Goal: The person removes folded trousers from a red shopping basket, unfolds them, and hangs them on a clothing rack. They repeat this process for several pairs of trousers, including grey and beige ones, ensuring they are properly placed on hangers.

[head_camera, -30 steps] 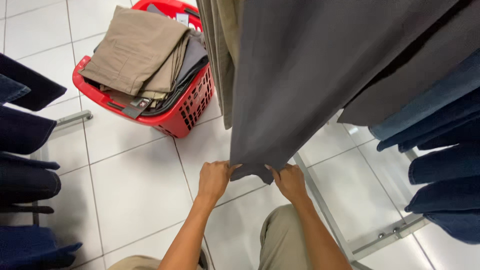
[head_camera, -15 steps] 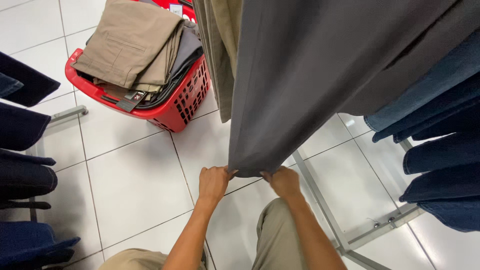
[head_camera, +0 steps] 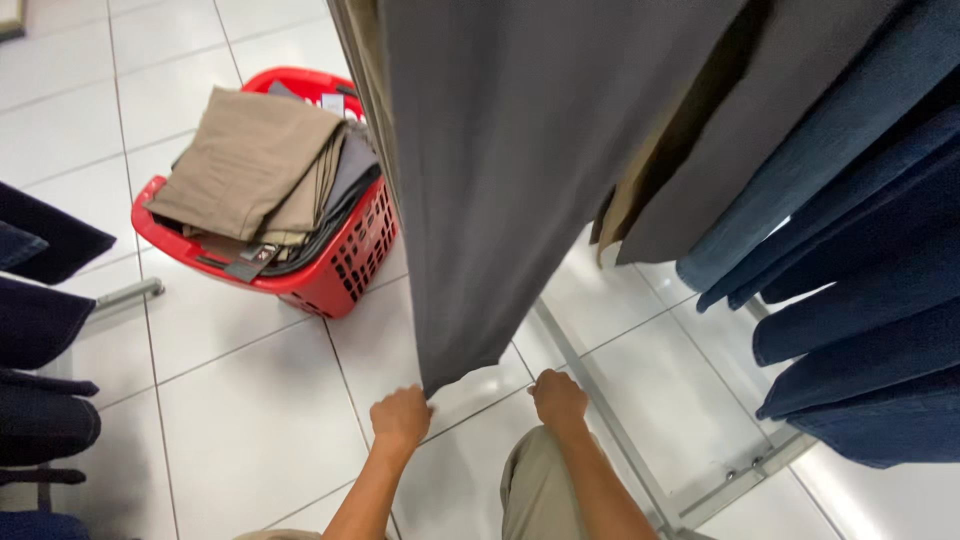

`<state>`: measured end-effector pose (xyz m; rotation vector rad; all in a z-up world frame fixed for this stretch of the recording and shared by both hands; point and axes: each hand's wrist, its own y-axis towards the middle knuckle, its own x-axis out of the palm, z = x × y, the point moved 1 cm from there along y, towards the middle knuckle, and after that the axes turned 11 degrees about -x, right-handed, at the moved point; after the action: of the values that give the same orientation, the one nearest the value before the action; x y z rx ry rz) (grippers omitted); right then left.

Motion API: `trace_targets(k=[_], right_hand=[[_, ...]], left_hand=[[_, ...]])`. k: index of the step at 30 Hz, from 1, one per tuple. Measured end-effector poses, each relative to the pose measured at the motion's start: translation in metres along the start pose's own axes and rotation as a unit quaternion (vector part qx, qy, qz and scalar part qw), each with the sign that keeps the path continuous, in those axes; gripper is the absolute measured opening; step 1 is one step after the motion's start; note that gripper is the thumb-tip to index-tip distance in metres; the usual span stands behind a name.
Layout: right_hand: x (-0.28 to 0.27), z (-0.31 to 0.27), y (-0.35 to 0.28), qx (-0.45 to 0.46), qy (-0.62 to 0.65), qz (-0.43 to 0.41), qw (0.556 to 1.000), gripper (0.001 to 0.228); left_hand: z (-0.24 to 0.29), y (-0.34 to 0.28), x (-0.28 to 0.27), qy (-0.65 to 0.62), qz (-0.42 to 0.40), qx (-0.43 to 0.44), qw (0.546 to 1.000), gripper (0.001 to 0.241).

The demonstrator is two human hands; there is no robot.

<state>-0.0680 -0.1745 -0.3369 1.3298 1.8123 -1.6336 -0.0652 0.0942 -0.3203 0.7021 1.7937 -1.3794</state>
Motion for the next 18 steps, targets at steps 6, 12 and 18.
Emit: trace_targets(k=[6,12,18], right_hand=[[-0.004,0.033,-0.034,-0.040,0.115,0.103,0.987,0.028],[-0.084,0.078,-0.077,-0.045,0.135,0.140,0.980,0.024],[-0.225,0.058,-0.149,-0.059,0.171,0.286,0.941,0.034]], left_hand=[[0.087,-0.110,-0.134,0.074,-0.182,0.311,0.930,0.079],[0.153,-0.223,-0.325,-0.394,-0.011,0.359,0.846,0.034],[0.227,-0.203,-0.418,-0.522,0.199,0.394,0.730,0.071]])
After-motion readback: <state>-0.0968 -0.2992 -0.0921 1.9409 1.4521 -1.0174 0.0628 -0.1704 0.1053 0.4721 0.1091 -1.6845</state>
